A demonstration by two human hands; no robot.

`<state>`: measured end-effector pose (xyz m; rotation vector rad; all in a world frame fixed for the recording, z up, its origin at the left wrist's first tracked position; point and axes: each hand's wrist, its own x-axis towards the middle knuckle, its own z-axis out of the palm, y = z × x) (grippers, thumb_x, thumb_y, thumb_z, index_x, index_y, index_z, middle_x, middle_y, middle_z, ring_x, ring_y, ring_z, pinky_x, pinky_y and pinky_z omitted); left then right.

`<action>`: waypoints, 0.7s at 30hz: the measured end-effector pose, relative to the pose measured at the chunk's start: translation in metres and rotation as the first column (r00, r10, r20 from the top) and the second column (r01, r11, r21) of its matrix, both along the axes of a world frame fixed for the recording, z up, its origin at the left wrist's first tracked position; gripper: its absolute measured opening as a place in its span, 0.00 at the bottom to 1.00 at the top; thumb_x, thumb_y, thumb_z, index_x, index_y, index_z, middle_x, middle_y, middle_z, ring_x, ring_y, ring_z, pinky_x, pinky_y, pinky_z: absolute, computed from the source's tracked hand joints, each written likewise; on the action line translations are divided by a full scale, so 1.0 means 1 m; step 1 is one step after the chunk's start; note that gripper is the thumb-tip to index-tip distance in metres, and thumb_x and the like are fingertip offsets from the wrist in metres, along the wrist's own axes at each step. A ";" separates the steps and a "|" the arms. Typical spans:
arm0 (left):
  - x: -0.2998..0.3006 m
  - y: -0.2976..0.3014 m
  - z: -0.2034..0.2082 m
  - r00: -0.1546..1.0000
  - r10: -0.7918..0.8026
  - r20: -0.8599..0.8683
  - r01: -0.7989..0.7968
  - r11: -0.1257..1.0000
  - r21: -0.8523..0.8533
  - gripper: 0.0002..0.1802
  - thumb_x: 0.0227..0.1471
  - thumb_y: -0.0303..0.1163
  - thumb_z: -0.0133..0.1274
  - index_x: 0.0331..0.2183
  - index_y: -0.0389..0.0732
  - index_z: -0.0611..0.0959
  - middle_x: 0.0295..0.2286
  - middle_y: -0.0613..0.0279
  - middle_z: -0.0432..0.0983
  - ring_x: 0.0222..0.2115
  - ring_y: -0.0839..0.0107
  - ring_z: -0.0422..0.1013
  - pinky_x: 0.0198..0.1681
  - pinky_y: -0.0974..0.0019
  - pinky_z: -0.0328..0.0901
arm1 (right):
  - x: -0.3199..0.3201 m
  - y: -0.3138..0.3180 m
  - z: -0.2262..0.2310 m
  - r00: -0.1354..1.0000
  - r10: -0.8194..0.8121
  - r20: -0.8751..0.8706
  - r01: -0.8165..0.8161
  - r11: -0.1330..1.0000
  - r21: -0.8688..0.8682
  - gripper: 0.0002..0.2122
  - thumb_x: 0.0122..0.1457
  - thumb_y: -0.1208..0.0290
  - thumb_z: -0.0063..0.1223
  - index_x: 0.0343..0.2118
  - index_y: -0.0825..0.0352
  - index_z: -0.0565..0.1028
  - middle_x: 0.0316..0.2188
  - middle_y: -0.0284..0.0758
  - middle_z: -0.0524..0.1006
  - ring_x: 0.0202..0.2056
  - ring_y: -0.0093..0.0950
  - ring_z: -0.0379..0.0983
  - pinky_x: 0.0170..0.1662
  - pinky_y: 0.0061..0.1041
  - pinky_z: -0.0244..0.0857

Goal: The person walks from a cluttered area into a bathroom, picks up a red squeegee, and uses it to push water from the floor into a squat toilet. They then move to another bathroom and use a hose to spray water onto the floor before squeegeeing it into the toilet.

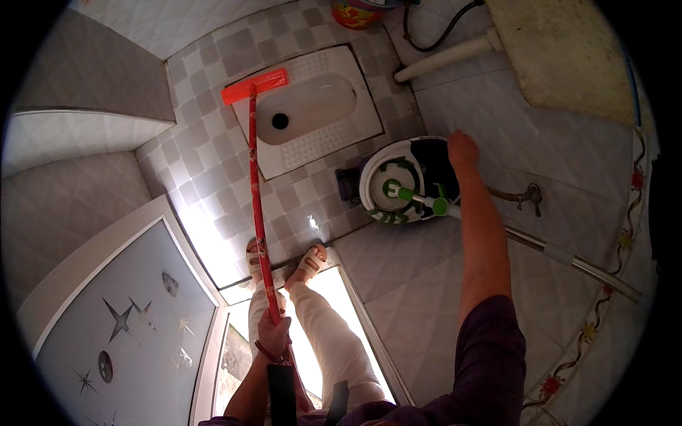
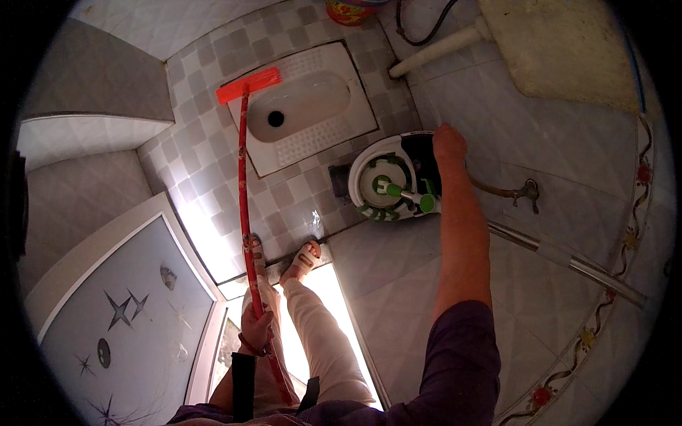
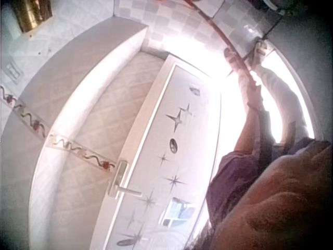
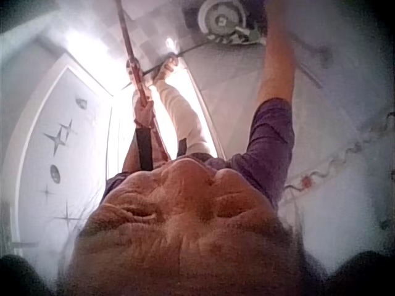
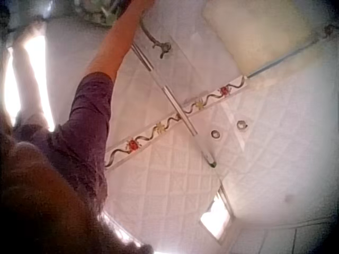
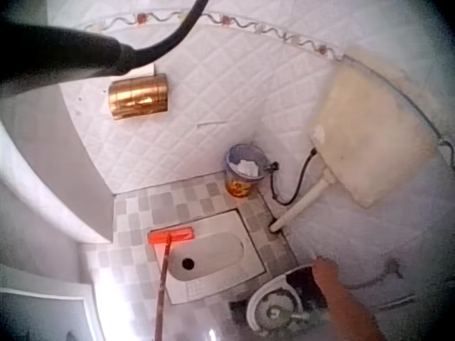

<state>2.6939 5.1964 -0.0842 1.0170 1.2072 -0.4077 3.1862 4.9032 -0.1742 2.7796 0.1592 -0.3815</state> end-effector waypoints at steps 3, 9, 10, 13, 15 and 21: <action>-0.003 -0.001 -0.002 1.000 -0.007 0.024 0.007 1.000 0.012 0.10 0.39 0.24 0.49 0.29 0.36 0.68 0.15 0.69 0.63 0.10 0.81 0.59 0.09 0.78 0.56 | 0.000 -0.002 -0.005 0.995 -0.069 -0.067 0.069 0.998 -0.007 0.11 0.53 0.67 0.39 0.30 0.67 0.72 0.30 0.42 0.73 0.31 0.38 0.70 0.32 0.38 0.64; 0.006 0.003 0.010 1.000 -0.018 -0.017 0.018 1.000 0.009 0.09 0.39 0.24 0.49 0.27 0.36 0.68 0.14 0.70 0.62 0.11 0.82 0.59 0.11 0.78 0.56 | -0.011 0.018 0.010 0.982 -0.061 -0.181 0.046 0.995 -0.089 0.12 0.54 0.69 0.34 0.27 0.68 0.72 0.31 0.42 0.72 0.31 0.39 0.68 0.34 0.36 0.62; 0.006 0.004 0.010 0.999 -0.032 -0.014 0.032 0.999 0.023 0.08 0.39 0.24 0.49 0.27 0.36 0.69 0.14 0.70 0.62 0.11 0.82 0.59 0.11 0.78 0.56 | -0.012 0.018 0.010 0.983 -0.060 -0.175 0.044 0.995 -0.095 0.11 0.54 0.69 0.36 0.27 0.67 0.72 0.30 0.42 0.72 0.31 0.39 0.69 0.34 0.36 0.63; 0.005 0.006 0.011 0.998 -0.056 -0.007 0.056 0.997 0.053 0.08 0.39 0.24 0.49 0.27 0.37 0.69 0.15 0.70 0.63 0.11 0.82 0.59 0.11 0.78 0.56 | -0.016 0.016 0.007 0.990 -0.007 -0.138 -0.006 0.996 -0.094 0.09 0.53 0.69 0.40 0.27 0.67 0.73 0.29 0.41 0.72 0.31 0.38 0.69 0.32 0.37 0.64; 0.003 0.008 0.012 0.999 -0.044 -0.006 0.045 0.998 0.050 0.08 0.39 0.24 0.49 0.27 0.37 0.69 0.15 0.69 0.63 0.11 0.82 0.59 0.11 0.78 0.56 | -0.018 0.002 -0.003 0.992 0.094 -0.086 -0.100 0.993 -0.067 0.10 0.53 0.69 0.39 0.28 0.67 0.72 0.28 0.41 0.72 0.31 0.39 0.69 0.32 0.37 0.64; -0.008 0.017 0.016 0.999 -0.009 -0.031 0.011 0.999 0.051 0.09 0.39 0.25 0.49 0.28 0.37 0.68 0.14 0.68 0.63 0.10 0.81 0.59 0.10 0.77 0.56 | -0.026 0.009 0.018 0.988 0.153 -0.038 -0.151 0.988 0.041 0.10 0.55 0.67 0.35 0.31 0.66 0.70 0.29 0.43 0.71 0.32 0.39 0.68 0.32 0.39 0.62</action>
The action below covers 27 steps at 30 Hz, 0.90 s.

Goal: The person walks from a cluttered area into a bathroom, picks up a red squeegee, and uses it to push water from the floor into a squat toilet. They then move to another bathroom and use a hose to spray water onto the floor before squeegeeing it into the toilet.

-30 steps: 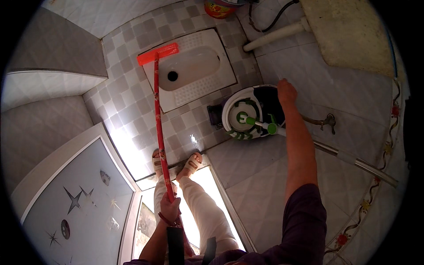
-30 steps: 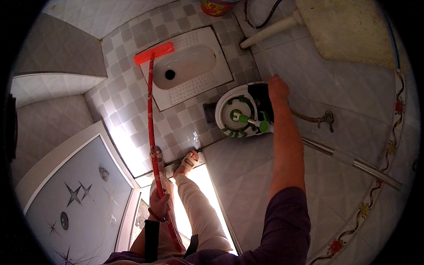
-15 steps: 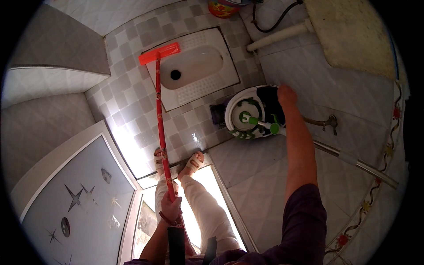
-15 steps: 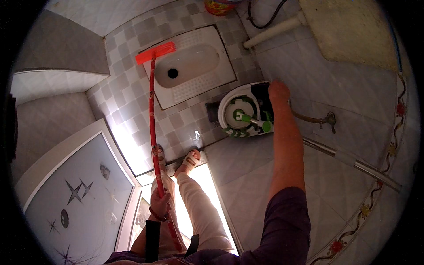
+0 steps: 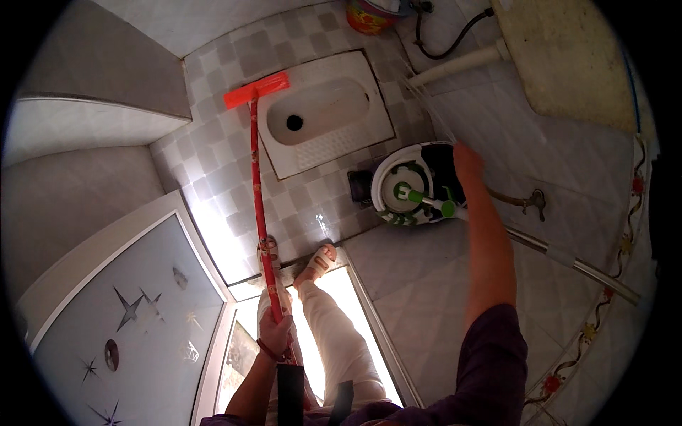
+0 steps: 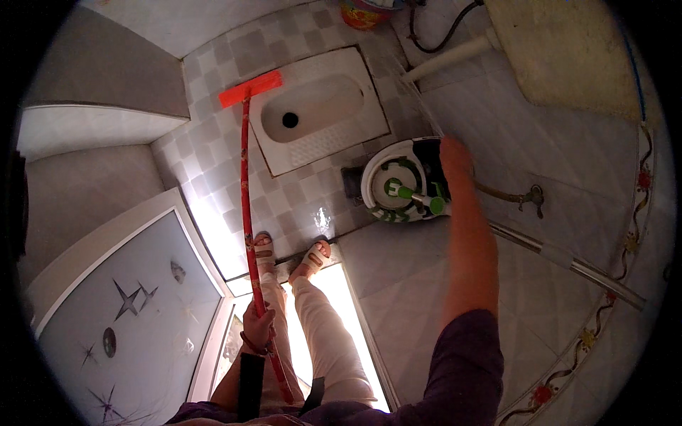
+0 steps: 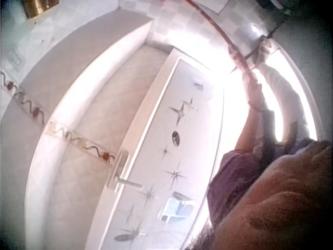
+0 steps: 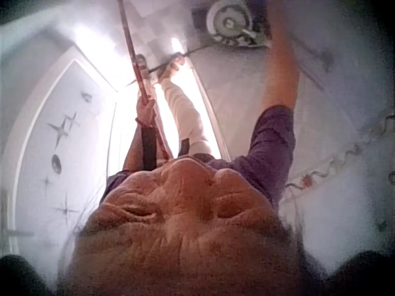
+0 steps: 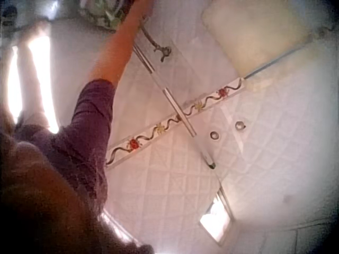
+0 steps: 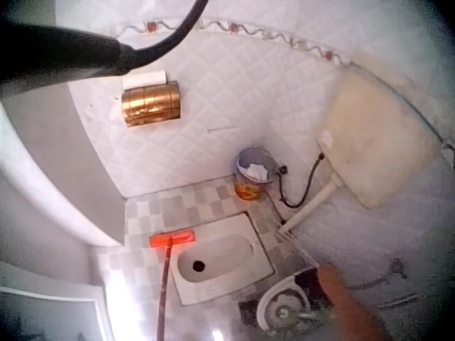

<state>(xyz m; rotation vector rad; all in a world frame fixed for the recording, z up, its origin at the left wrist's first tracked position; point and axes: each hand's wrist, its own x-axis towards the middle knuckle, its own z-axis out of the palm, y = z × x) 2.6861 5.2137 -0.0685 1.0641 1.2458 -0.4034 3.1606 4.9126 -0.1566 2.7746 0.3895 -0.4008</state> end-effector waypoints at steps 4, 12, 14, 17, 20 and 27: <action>0.001 0.006 0.007 0.999 0.031 -0.041 -0.030 0.999 0.016 0.11 0.39 0.26 0.48 0.30 0.37 0.67 0.12 0.69 0.62 0.07 0.80 0.57 0.07 0.76 0.54 | -0.011 0.002 0.014 0.999 0.014 0.052 -0.022 0.986 0.167 0.10 0.56 0.64 0.35 0.31 0.65 0.68 0.26 0.42 0.72 0.30 0.40 0.68 0.30 0.39 0.61; -0.003 0.022 0.025 0.997 0.035 -0.074 -0.028 0.995 0.095 0.10 0.39 0.26 0.47 0.29 0.36 0.67 0.13 0.67 0.62 0.07 0.79 0.58 0.07 0.75 0.55 | -0.022 0.004 0.033 0.999 0.022 0.027 -0.027 0.978 0.206 0.11 0.56 0.61 0.34 0.37 0.60 0.65 0.24 0.40 0.72 0.27 0.41 0.68 0.28 0.38 0.61; -0.004 0.029 0.029 0.993 -0.028 -0.111 0.042 0.990 0.133 0.10 0.39 0.26 0.47 0.29 0.36 0.67 0.13 0.67 0.62 0.07 0.78 0.58 0.07 0.75 0.55 | -0.025 0.008 0.041 1.000 0.023 -0.001 -0.022 0.977 0.211 0.12 0.56 0.61 0.34 0.37 0.60 0.65 0.26 0.41 0.72 0.29 0.41 0.68 0.29 0.38 0.61; -0.007 0.032 0.039 0.992 -0.003 -0.129 0.021 0.990 0.141 0.10 0.38 0.26 0.47 0.28 0.36 0.67 0.12 0.66 0.62 0.06 0.78 0.58 0.07 0.75 0.55 | -0.029 0.004 0.044 0.999 0.036 0.006 -0.036 0.964 0.265 0.12 0.56 0.61 0.34 0.38 0.60 0.65 0.29 0.40 0.72 0.31 0.41 0.67 0.31 0.38 0.61; -0.017 0.033 0.044 0.990 0.019 -0.140 0.002 0.988 0.153 0.10 0.38 0.26 0.47 0.28 0.36 0.67 0.12 0.66 0.61 0.05 0.77 0.58 0.06 0.75 0.54 | -0.031 0.001 0.050 0.999 0.023 -0.034 -0.011 0.950 0.311 0.12 0.56 0.61 0.34 0.39 0.60 0.65 0.30 0.40 0.71 0.32 0.40 0.67 0.32 0.37 0.60; -0.034 0.030 0.060 0.985 0.067 -0.158 -0.038 0.983 0.180 0.11 0.38 0.25 0.48 0.29 0.34 0.68 0.12 0.66 0.62 0.05 0.77 0.59 0.06 0.75 0.56 | -0.034 0.014 0.076 0.984 0.044 -0.175 0.001 0.969 0.247 0.11 0.56 0.62 0.34 0.36 0.62 0.65 0.28 0.43 0.71 0.31 0.41 0.66 0.33 0.37 0.59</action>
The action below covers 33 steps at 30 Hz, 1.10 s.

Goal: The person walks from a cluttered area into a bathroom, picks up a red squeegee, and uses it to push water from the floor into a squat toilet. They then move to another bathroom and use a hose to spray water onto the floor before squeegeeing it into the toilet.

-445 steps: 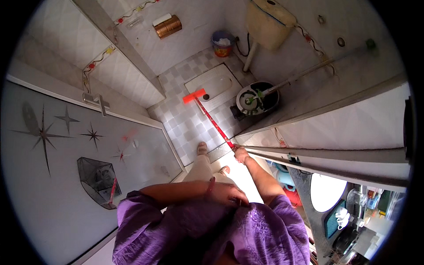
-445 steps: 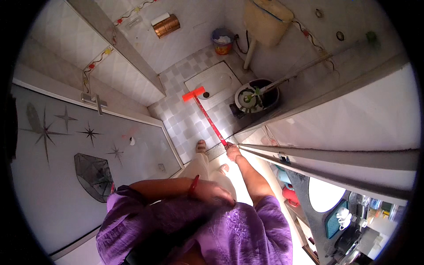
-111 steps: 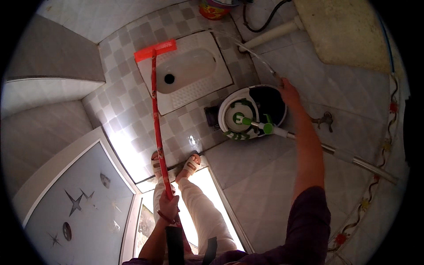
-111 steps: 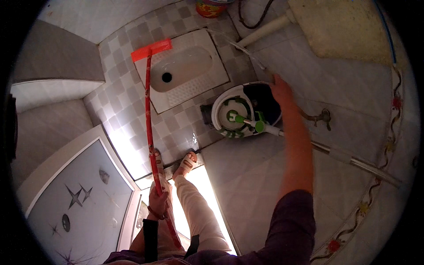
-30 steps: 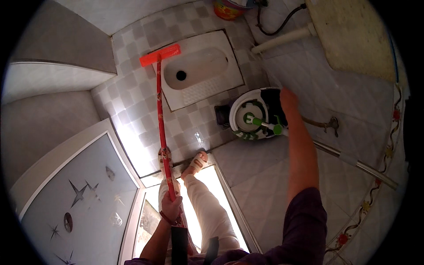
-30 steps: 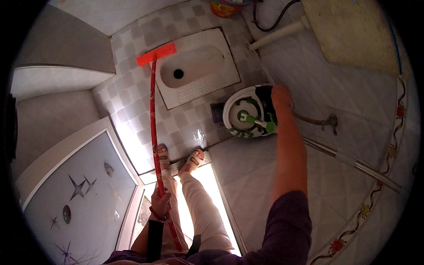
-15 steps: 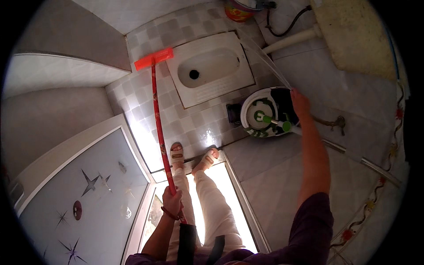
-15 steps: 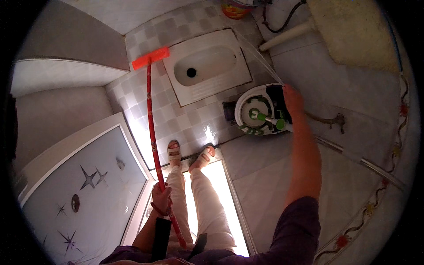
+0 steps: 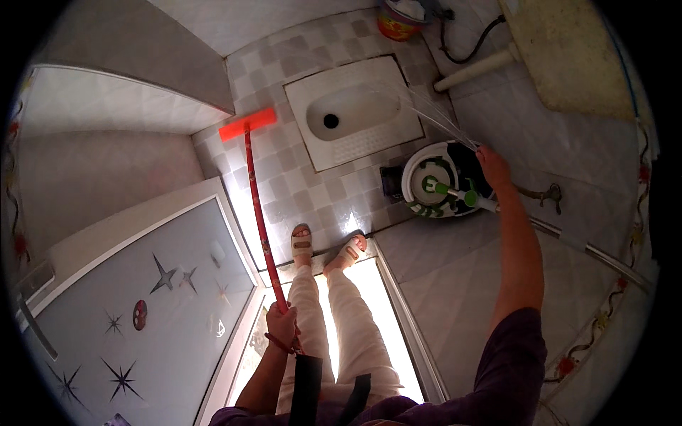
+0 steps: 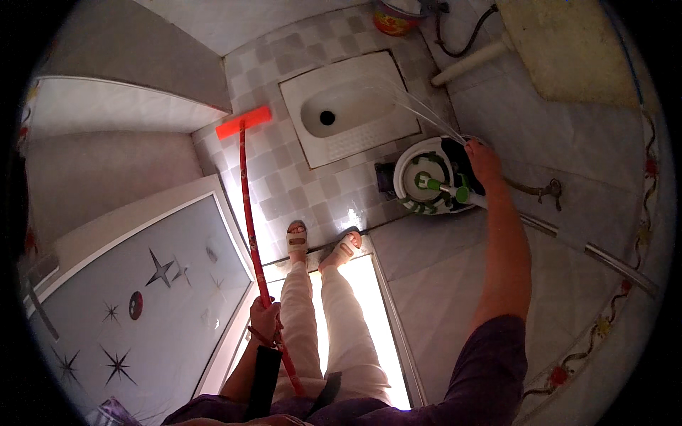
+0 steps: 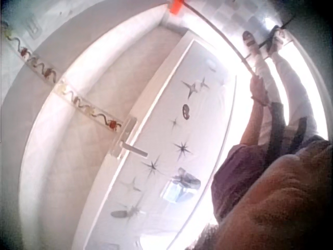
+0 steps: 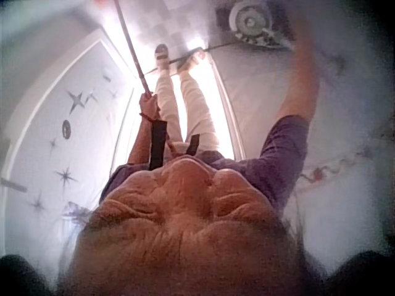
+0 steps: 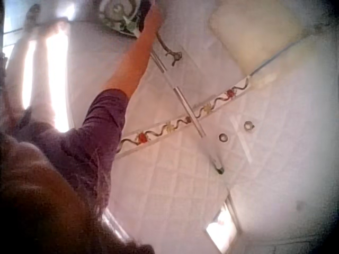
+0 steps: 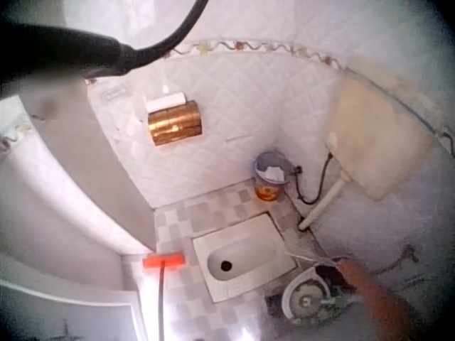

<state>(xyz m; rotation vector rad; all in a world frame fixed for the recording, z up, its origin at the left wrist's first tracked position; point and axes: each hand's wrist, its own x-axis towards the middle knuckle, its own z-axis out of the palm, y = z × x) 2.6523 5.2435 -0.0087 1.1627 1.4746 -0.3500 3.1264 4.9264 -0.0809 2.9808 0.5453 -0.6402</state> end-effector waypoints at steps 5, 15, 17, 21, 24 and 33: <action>-0.012 -0.001 0.001 1.000 -0.014 -0.009 0.014 0.998 0.054 0.13 0.38 0.25 0.48 0.30 0.32 0.68 0.12 0.65 0.62 0.05 0.76 0.59 0.06 0.74 0.56 | -0.009 -0.003 0.003 0.999 0.044 -0.030 -0.043 0.998 0.046 0.10 0.56 0.64 0.34 0.32 0.64 0.66 0.25 0.43 0.70 0.28 0.42 0.66 0.31 0.37 0.59; -0.016 0.003 -0.001 0.998 0.058 -0.013 -0.057 0.996 0.073 0.13 0.37 0.24 0.47 0.29 0.32 0.67 0.12 0.65 0.62 0.05 0.76 0.59 0.06 0.74 0.56 | -0.020 -0.010 -0.006 0.994 0.079 -0.069 -0.072 0.993 0.097 0.12 0.57 0.63 0.33 0.34 0.66 0.66 0.25 0.43 0.70 0.28 0.41 0.65 0.31 0.35 0.57; -0.027 0.001 -0.010 0.998 0.059 0.008 -0.059 0.993 0.104 0.12 0.37 0.24 0.47 0.29 0.32 0.67 0.12 0.65 0.62 0.05 0.76 0.58 0.06 0.75 0.56 | -0.016 -0.011 -0.008 0.993 0.073 -0.094 -0.062 0.991 0.119 0.12 0.57 0.62 0.33 0.33 0.65 0.66 0.25 0.44 0.70 0.28 0.43 0.66 0.30 0.38 0.58; -0.007 0.000 0.007 0.992 0.123 0.023 -0.124 0.992 0.036 0.09 0.37 0.24 0.47 0.27 0.34 0.67 0.12 0.66 0.62 0.06 0.77 0.58 0.06 0.75 0.56 | -0.024 -0.011 -0.010 0.988 0.089 -0.122 -0.083 0.995 0.056 0.12 0.56 0.61 0.33 0.33 0.65 0.65 0.25 0.44 0.71 0.29 0.44 0.66 0.30 0.40 0.59; -0.008 -0.003 0.014 0.985 0.160 0.068 -0.158 0.987 -0.035 0.06 0.38 0.24 0.45 0.25 0.38 0.67 0.12 0.68 0.61 0.07 0.78 0.58 0.07 0.76 0.57 | -0.026 -0.011 -0.018 0.996 0.078 -0.034 -0.075 0.994 0.085 0.12 0.56 0.61 0.33 0.32 0.65 0.65 0.25 0.44 0.70 0.29 0.43 0.66 0.30 0.41 0.59; 0.036 0.000 0.017 0.984 0.111 0.139 -0.092 0.987 -0.134 0.06 0.41 0.26 0.46 0.24 0.38 0.67 0.12 0.67 0.61 0.07 0.79 0.58 0.08 0.75 0.56 | -0.028 -0.004 -0.022 0.997 0.021 -0.070 -0.026 0.997 -0.069 0.11 0.57 0.63 0.32 0.30 0.66 0.64 0.22 0.43 0.69 0.26 0.42 0.66 0.29 0.39 0.58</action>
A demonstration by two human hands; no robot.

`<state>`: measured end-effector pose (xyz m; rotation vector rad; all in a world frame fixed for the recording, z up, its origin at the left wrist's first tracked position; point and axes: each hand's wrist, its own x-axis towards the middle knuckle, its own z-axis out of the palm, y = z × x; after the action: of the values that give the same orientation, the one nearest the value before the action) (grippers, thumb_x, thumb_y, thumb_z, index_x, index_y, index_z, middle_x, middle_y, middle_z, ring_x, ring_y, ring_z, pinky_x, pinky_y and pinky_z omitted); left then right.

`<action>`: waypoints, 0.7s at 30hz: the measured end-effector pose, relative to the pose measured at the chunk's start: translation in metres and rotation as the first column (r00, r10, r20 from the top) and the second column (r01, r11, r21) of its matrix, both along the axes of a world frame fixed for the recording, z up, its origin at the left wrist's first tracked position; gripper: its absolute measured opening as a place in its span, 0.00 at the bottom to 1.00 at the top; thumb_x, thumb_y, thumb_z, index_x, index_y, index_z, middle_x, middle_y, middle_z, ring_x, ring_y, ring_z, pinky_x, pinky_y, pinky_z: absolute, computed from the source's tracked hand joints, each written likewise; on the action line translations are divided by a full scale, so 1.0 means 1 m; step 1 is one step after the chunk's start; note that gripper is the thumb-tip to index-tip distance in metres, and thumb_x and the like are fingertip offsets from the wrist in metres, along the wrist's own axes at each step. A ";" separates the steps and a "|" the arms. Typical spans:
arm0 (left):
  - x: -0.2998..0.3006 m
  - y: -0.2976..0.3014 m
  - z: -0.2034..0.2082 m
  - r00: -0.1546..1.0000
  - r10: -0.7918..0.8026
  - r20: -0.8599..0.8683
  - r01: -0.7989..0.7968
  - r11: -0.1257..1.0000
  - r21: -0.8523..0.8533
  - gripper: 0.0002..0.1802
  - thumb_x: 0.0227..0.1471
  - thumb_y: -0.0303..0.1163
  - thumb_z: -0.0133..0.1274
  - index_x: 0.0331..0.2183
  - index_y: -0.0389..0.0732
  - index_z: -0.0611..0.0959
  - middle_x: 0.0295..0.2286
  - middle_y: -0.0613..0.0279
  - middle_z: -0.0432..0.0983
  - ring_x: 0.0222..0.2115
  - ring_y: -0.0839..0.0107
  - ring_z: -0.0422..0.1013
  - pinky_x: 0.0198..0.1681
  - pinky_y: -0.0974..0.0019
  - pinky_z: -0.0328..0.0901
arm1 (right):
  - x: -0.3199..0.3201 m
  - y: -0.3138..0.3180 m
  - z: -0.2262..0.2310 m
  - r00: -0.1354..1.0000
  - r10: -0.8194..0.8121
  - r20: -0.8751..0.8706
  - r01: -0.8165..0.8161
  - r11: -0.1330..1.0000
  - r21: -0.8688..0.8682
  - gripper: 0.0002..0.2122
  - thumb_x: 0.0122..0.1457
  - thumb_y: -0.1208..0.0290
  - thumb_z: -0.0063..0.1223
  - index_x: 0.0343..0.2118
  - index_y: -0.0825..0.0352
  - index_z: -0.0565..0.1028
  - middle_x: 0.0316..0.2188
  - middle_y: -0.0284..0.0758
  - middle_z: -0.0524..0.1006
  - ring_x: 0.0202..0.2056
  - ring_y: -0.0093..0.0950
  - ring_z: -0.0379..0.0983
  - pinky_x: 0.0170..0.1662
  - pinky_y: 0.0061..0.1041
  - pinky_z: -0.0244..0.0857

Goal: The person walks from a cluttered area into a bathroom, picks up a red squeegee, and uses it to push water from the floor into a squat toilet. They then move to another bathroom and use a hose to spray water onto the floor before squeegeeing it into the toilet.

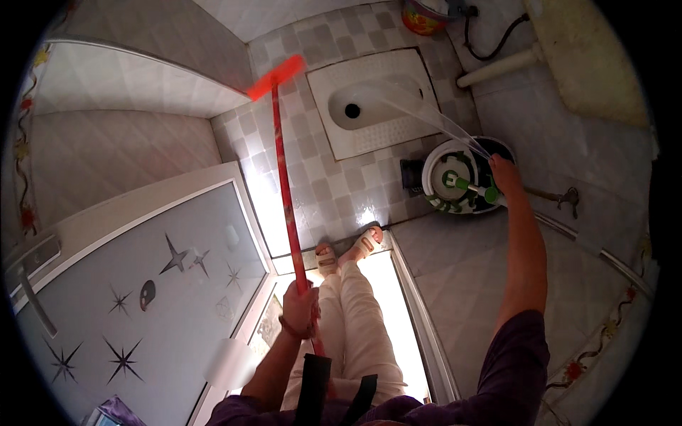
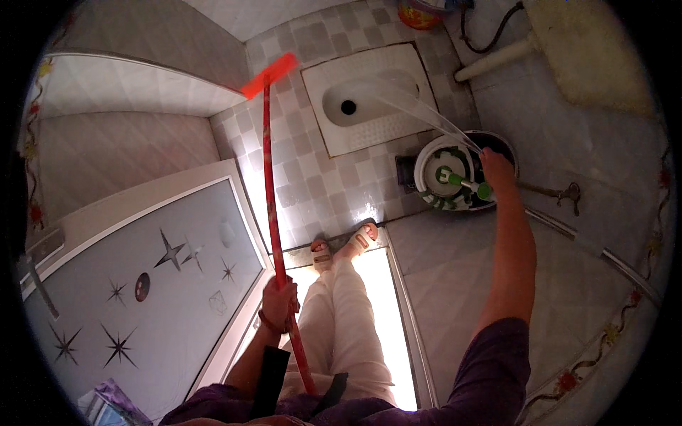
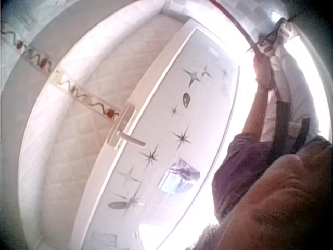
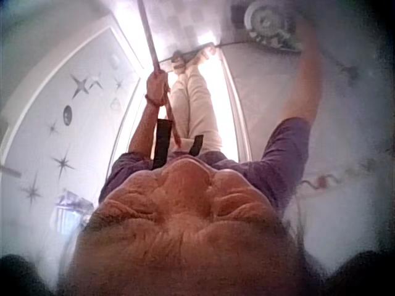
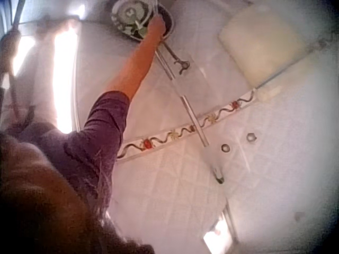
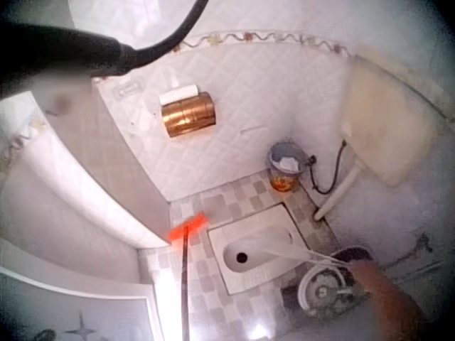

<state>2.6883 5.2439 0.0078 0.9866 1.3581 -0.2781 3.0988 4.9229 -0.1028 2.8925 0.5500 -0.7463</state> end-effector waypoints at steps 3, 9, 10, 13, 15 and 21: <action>0.057 0.026 -0.046 0.986 -0.129 0.107 0.125 0.991 0.044 0.08 0.42 0.32 0.46 0.18 0.41 0.66 0.10 0.68 0.60 0.06 0.77 0.57 0.08 0.74 0.56 | -0.002 -0.002 -0.003 0.999 -0.043 -0.027 0.042 0.998 -0.055 0.11 0.57 0.63 0.32 0.31 0.66 0.64 0.23 0.43 0.69 0.28 0.42 0.66 0.29 0.40 0.58; 0.150 0.074 -0.145 0.957 -0.275 -0.090 0.274 0.961 -0.019 0.05 0.41 0.27 0.44 0.19 0.37 0.68 0.11 0.60 0.63 0.09 0.67 0.64 0.09 0.63 0.60 | -0.003 0.004 -0.014 0.999 -0.050 -0.005 0.049 0.997 -0.060 0.11 0.57 0.63 0.31 0.32 0.65 0.64 0.24 0.43 0.69 0.29 0.43 0.65 0.30 0.40 0.58; 0.164 0.060 -0.134 0.930 -0.317 -0.185 0.307 0.948 -0.078 0.05 0.41 0.27 0.44 0.20 0.36 0.68 0.11 0.58 0.64 0.10 0.66 0.65 0.09 0.62 0.60 | -0.003 -0.005 -0.016 0.999 -0.045 0.002 0.045 0.997 -0.070 0.11 0.57 0.63 0.31 0.32 0.65 0.64 0.24 0.43 0.69 0.29 0.43 0.65 0.30 0.41 0.57; 0.042 0.038 -0.235 0.601 -0.799 -0.003 0.752 0.565 0.340 0.07 0.42 0.29 0.44 0.20 0.35 0.69 0.12 0.59 0.65 0.09 0.66 0.66 0.08 0.62 0.60 | 0.002 0.006 -0.019 1.000 -0.007 0.013 0.007 1.000 -0.031 0.12 0.58 0.62 0.31 0.31 0.65 0.63 0.24 0.43 0.69 0.28 0.44 0.64 0.29 0.41 0.57; 0.032 0.012 -0.179 0.757 -0.654 -0.012 0.652 0.754 0.083 0.06 0.42 0.29 0.43 0.21 0.36 0.70 0.12 0.60 0.65 0.09 0.68 0.65 0.09 0.65 0.59 | -0.001 -0.004 -0.008 0.998 -0.055 -0.003 0.055 0.997 -0.059 0.12 0.58 0.62 0.31 0.31 0.66 0.63 0.23 0.43 0.68 0.26 0.43 0.64 0.29 0.41 0.56; -0.037 0.031 -0.039 0.942 -0.329 -0.070 0.313 0.934 -0.174 0.05 0.38 0.25 0.48 0.21 0.40 0.67 0.10 0.67 0.61 0.07 0.75 0.59 0.07 0.71 0.55 | -0.005 -0.012 -0.006 0.999 -0.018 0.051 0.021 0.998 -0.060 0.11 0.57 0.62 0.32 0.33 0.64 0.63 0.23 0.42 0.68 0.28 0.42 0.65 0.29 0.40 0.57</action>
<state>2.6514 5.2747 -0.0316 1.0690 1.2365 -0.6818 3.0939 4.9107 -0.1091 2.8562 0.4865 -0.6781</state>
